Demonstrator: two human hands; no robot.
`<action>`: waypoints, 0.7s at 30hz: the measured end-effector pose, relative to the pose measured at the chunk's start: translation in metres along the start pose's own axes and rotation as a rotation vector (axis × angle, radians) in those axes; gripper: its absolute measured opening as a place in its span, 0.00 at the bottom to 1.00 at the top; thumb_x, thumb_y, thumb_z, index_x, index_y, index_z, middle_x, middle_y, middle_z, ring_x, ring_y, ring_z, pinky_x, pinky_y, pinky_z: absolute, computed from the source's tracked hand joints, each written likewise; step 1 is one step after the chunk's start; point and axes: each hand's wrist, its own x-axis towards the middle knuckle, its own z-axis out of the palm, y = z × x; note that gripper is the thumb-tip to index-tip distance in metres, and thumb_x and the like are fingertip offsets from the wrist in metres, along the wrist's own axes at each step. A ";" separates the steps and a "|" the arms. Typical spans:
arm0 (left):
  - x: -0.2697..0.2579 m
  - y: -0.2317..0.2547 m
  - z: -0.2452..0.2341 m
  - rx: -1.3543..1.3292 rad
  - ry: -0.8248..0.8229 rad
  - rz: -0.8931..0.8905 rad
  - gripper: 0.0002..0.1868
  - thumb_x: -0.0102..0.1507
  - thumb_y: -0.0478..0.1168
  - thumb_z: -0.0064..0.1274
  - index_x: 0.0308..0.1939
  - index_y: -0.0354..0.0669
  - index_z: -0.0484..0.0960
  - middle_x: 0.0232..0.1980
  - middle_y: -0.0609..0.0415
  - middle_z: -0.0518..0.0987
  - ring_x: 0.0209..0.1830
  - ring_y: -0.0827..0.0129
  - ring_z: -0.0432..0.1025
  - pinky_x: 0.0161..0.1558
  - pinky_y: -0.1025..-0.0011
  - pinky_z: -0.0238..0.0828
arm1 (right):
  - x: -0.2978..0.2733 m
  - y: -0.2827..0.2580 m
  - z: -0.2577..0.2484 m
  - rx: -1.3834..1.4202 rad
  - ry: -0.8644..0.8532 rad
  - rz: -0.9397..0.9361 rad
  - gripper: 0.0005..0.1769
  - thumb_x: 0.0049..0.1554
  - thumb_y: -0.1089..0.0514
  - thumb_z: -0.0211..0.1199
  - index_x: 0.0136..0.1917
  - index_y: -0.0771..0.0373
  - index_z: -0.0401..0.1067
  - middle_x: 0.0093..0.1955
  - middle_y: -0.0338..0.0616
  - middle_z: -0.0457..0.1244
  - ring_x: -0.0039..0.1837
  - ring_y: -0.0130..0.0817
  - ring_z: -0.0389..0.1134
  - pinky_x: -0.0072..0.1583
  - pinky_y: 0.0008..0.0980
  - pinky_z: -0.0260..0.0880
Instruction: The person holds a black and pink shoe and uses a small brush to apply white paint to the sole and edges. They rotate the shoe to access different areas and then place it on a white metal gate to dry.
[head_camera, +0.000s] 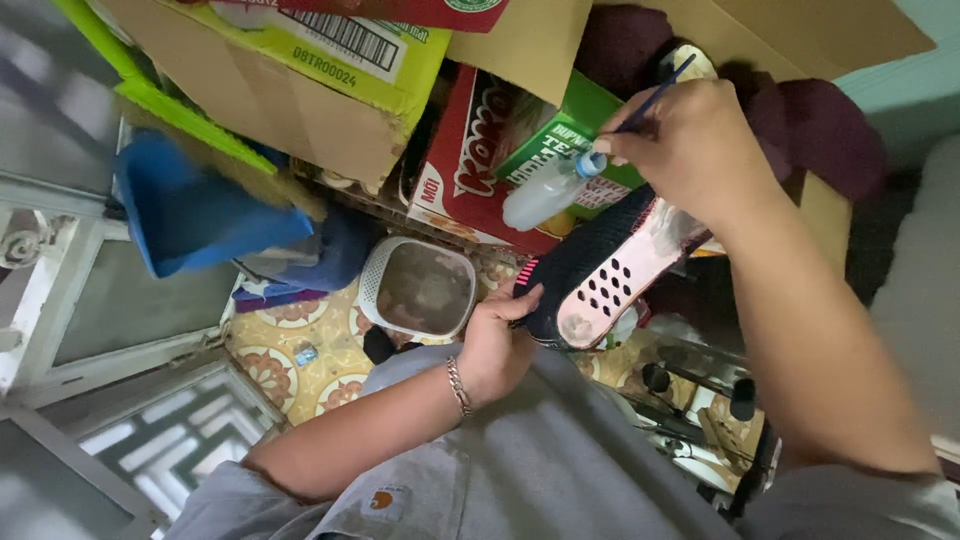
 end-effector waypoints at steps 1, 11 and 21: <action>-0.006 0.004 0.007 0.000 -0.001 -0.001 0.26 0.71 0.31 0.62 0.74 0.39 0.91 0.69 0.49 0.94 0.66 0.61 0.87 0.67 0.61 0.82 | -0.001 -0.002 -0.002 -0.001 0.001 0.001 0.06 0.72 0.64 0.85 0.51 0.66 0.93 0.53 0.46 0.83 0.47 0.29 0.79 0.47 0.36 0.75; -0.007 0.005 0.006 -0.031 0.054 -0.028 0.29 0.65 0.27 0.58 0.71 0.39 0.91 0.67 0.47 0.94 0.66 0.57 0.87 0.65 0.58 0.85 | -0.034 0.034 -0.029 -0.056 0.326 -0.134 0.07 0.91 0.61 0.80 0.70 0.69 0.90 0.54 0.49 0.82 0.54 0.36 0.86 0.58 0.40 0.86; -0.011 0.015 0.017 -0.020 0.207 -0.094 0.43 0.62 0.29 0.57 0.85 0.44 0.82 0.85 0.47 0.86 0.72 0.55 0.83 0.62 0.50 0.83 | -0.073 0.071 -0.033 0.167 0.540 -0.241 0.16 1.01 0.64 0.75 0.69 0.79 0.84 0.58 0.64 0.77 0.59 0.53 0.83 0.65 0.51 0.82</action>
